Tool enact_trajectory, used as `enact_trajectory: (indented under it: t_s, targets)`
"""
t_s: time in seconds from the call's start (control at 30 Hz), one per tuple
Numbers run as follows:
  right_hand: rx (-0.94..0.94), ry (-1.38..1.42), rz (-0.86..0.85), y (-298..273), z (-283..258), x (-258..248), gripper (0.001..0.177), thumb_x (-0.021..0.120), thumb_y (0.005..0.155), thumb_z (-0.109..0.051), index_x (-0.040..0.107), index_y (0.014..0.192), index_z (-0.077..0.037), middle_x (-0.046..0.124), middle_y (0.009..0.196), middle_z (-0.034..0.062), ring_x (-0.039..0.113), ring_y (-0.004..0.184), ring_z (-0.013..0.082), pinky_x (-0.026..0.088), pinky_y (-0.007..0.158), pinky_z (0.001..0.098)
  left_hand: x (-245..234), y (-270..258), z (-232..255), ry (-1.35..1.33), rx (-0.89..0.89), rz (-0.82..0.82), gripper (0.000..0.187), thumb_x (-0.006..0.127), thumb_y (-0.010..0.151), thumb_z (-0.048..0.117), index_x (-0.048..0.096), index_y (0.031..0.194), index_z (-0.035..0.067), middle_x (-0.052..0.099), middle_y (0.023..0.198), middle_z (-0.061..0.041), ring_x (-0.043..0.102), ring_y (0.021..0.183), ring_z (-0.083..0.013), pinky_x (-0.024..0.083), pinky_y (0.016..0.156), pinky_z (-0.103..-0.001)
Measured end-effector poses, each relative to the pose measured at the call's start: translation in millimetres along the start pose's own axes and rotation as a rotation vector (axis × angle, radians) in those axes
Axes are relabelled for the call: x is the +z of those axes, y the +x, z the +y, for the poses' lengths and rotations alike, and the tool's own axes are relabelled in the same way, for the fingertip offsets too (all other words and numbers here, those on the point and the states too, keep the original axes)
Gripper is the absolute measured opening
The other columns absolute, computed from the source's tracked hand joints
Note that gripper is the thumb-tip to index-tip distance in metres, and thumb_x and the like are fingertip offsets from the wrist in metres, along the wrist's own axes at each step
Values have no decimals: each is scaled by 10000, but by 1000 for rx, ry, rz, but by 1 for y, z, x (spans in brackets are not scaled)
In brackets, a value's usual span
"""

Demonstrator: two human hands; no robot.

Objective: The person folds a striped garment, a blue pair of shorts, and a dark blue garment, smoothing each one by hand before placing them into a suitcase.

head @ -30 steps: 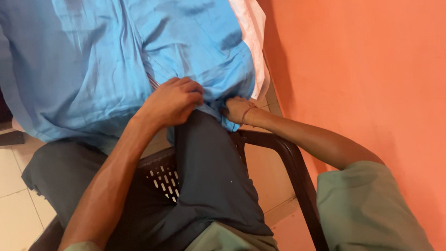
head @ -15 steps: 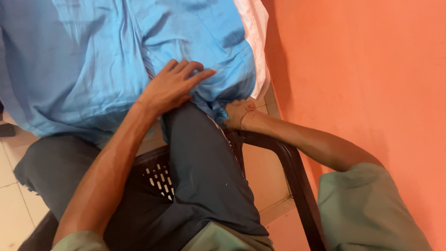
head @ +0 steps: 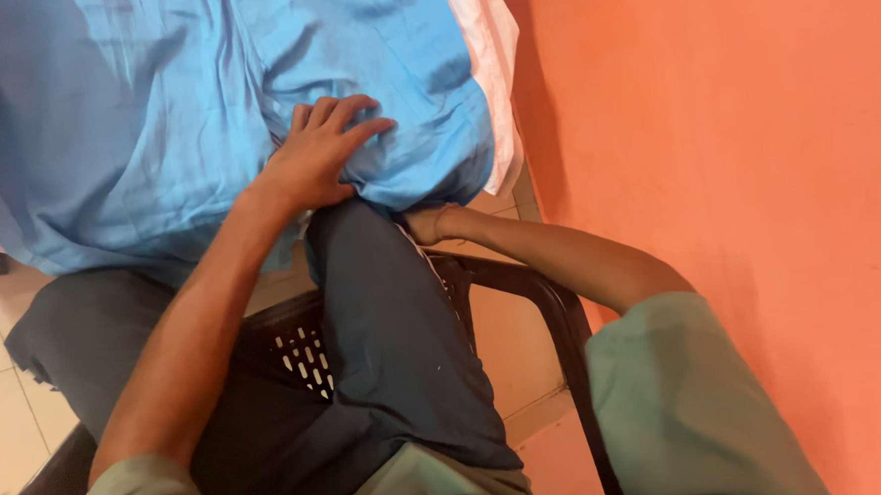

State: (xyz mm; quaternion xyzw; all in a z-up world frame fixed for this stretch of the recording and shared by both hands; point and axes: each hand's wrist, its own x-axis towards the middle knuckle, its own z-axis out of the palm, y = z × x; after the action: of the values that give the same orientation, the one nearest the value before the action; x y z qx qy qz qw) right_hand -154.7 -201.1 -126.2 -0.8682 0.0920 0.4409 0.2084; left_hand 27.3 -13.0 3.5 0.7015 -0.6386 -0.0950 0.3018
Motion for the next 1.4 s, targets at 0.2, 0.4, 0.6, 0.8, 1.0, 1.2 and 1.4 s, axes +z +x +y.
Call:
enact_trajectory:
  t_s: [0.2,0.4,0.6,0.8,1.0,1.2,1.4]
  targets:
    - [37,17,-22,32,-1,8,436,524,957,-236,599,1358,-82,654,1317,186,627,1201,334,505,992,433,-16,-23,-21,-240,14,67,762,879,684,174,577,1381,133,491,1491,-131,443,1370,-382,358,1148,-479]
    - [9,63,-18,60,-2,17,440,545,940,-233,607,1349,-83,668,1298,168,639,1184,309,519,977,419,-17,-23,-10,-94,-4,73,568,875,708,158,664,1236,144,522,1445,-104,458,1350,-359,368,1120,-484]
    - [23,91,-3,63,2,23,444,566,924,-231,615,1340,-85,683,1280,150,650,1167,285,534,962,405,-30,-23,-1,17,29,5,383,860,632,88,715,977,167,565,1270,-61,511,1235,-305,414,1043,-442]
    - [36,60,-45,57,16,22,448,586,908,-228,623,1331,-87,697,1261,132,662,1150,261,548,946,391,-26,-26,0,151,61,15,277,866,610,129,769,858,208,557,1030,-15,549,1050,-239,441,930,-413]
    - [31,62,-190,28,41,15,453,607,891,-225,631,1322,-89,711,1242,114,673,1133,237,563,931,377,-12,-33,10,222,-13,83,243,837,653,147,789,870,246,537,972,-36,556,1005,-246,425,822,-409]
    - [-110,441,-242,-52,28,-14,476,612,870,-231,608,1334,-124,705,1231,69,672,1113,181,588,901,342,9,-38,20,246,-137,220,45,786,752,178,762,785,198,525,983,-59,551,1002,-263,410,807,-428]
    - [-52,294,393,-134,29,-45,355,625,978,-353,770,1124,-64,778,1106,74,708,1017,157,550,911,335,32,-44,26,449,-153,346,27,724,805,133,703,822,130,530,1062,-91,538,1004,-278,413,846,-426]
